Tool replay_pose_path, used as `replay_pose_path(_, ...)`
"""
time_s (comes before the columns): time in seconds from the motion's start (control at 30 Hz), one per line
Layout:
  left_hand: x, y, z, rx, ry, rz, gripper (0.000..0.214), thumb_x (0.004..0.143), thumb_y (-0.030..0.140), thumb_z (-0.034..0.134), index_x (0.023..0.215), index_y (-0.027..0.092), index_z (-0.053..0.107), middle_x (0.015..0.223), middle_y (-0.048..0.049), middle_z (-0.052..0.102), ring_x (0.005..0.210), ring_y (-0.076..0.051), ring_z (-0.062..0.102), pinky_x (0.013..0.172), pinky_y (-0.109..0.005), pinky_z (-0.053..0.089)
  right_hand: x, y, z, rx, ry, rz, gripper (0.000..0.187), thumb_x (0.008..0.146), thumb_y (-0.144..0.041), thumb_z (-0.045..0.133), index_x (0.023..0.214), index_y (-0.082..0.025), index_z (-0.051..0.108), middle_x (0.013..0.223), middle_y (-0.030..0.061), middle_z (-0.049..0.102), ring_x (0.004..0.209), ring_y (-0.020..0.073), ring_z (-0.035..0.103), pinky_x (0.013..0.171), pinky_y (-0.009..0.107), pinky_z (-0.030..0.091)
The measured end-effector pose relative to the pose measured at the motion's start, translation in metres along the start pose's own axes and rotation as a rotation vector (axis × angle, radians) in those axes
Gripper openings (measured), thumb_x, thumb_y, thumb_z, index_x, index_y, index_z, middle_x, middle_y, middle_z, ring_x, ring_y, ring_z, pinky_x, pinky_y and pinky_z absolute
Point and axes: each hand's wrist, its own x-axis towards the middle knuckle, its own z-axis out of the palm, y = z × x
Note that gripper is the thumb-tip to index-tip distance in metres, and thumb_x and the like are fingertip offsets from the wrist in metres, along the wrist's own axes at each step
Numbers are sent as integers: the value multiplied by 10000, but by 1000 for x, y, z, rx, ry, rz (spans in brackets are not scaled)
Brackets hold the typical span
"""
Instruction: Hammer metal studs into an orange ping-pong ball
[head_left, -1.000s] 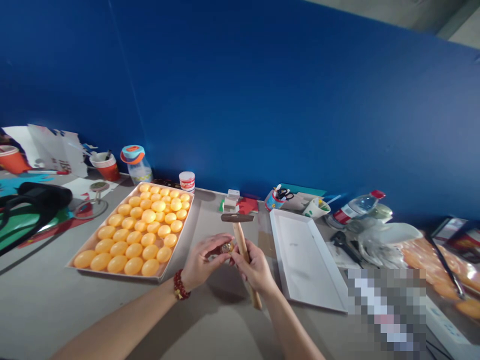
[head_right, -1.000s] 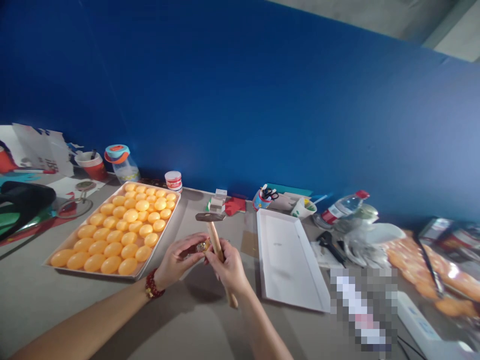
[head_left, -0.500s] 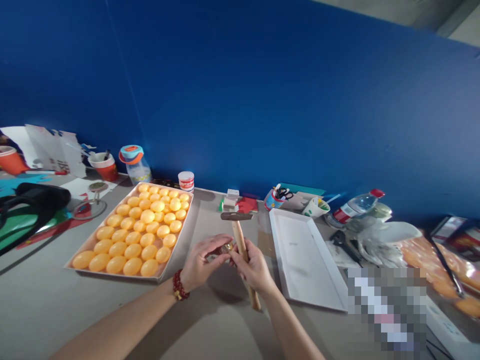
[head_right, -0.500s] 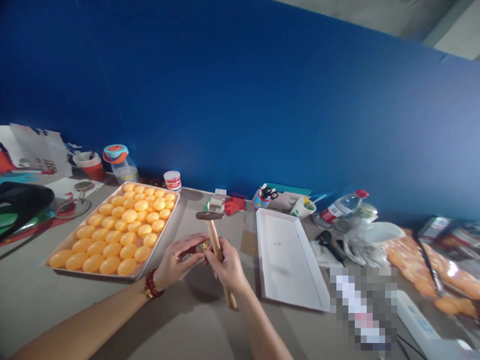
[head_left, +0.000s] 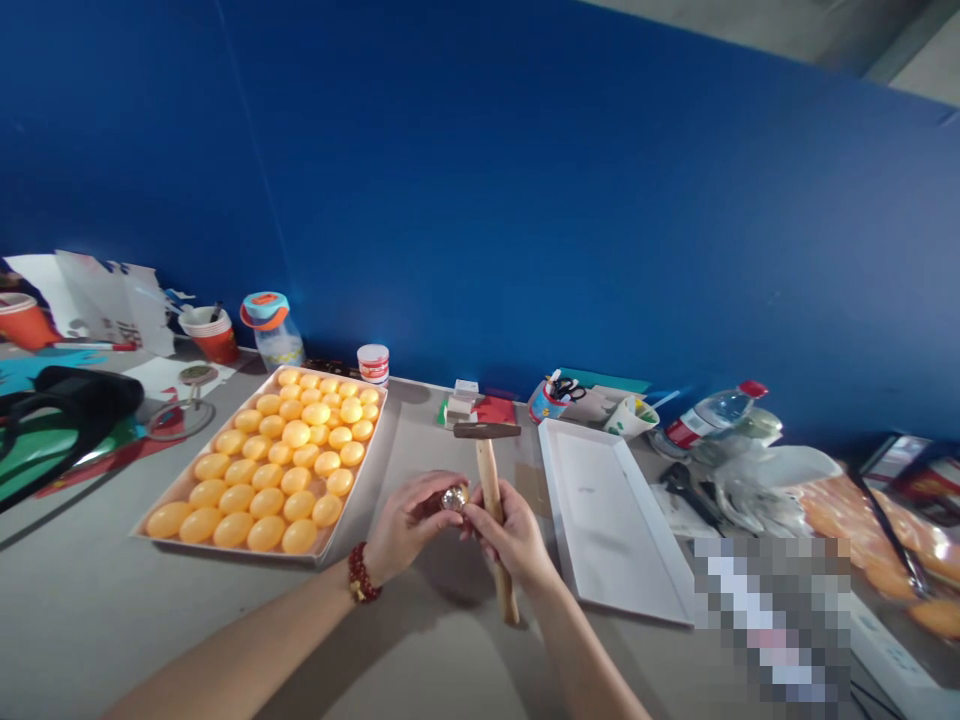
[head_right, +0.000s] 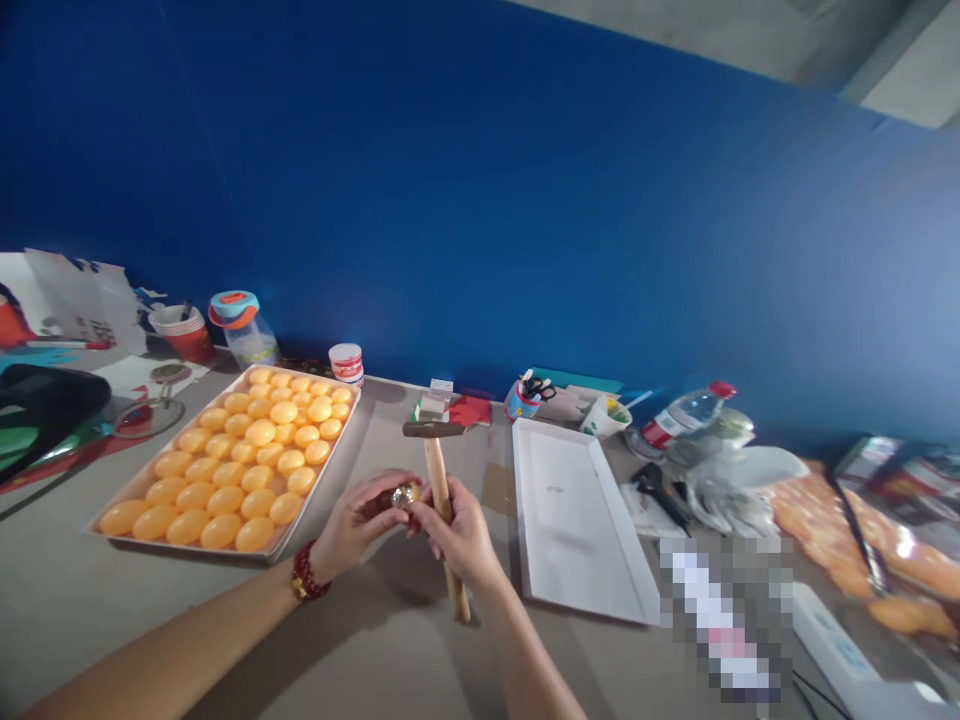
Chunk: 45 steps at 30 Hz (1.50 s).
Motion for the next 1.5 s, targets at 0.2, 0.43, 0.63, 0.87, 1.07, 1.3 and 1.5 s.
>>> replay_pose_path(0.2, -1, -2, 2, -177, 11, -33, 349, 789, 283, 697, 1124, 192, 660, 1132, -117, 609, 972, -234, 616, 791, -342, 558, -1, 4, -1, -27, 3, -65, 265, 869, -447, 569, 853, -199, 476, 622, -33, 619, 347, 31, 370, 330, 144, 291)
replay_pose_path(0.43, 9, -1, -4, -377, 124, -146, 359, 794, 283, 681, 1136, 204, 604, 870, -27, 647, 655, -139, 655, 631, -283, 558, -3, -2, -12, -236, 36, -162, 240, 937, -416, 465, 849, -194, 485, 643, -17, 639, 328, 38, 384, 334, 158, 294)
replay_pose_path(0.63, 13, -8, -13, -389, 205, -171, 428, 791, 285, 679, 1192, 199, 557, 829, -18, 670, 664, -147, 668, 667, -312, 566, -6, -13, -20, -570, -6, -174, 247, 929, -382, 474, 769, -197, 510, 604, -19, 601, 393, 78, 489, 403, 177, 350)
replay_pose_path(0.87, 14, -12, -19, -313, 220, -153, 412, 832, 277, 636, 1224, 179, 555, 751, -14, 685, 660, -137, 652, 691, -294, 544, -4, -13, -16, -709, -41, -217, 253, 936, -365, 450, 747, -206, 506, 576, -26, 592, 515, 123, 571, 520, 199, 374)
replay_pose_path(1.07, 15, -9, -20, -303, 200, -126, 399, 833, 272, 635, 1215, 182, 563, 738, -7, 684, 653, -137, 647, 677, -287, 535, -5, -12, -17, -701, -46, -239, 282, 949, -368, 427, 729, -207, 495, 600, -24, 585, 514, 115, 554, 533, 200, 368)
replay_pose_path(1.3, 15, -10, -20, -272, 190, -107, 393, 838, 273, 632, 1216, 186, 571, 878, -47, 700, 642, -142, 656, 659, -302, 551, -5, -10, -17, -741, -54, -221, 242, 943, -364, 437, 772, -209, 508, 593, -24, 587, 525, 126, 557, 526, 205, 363)
replay_pose_path(1.5, 14, -9, -19, -276, 188, -104, 365, 837, 258, 637, 1196, 205, 591, 990, -64, 678, 639, -129, 651, 648, -293, 560, -5, -13, -16, -746, -45, -224, 223, 930, -361, 458, 775, -209, 511, 587, -20, 592, 534, 137, 573, 530, 213, 374)
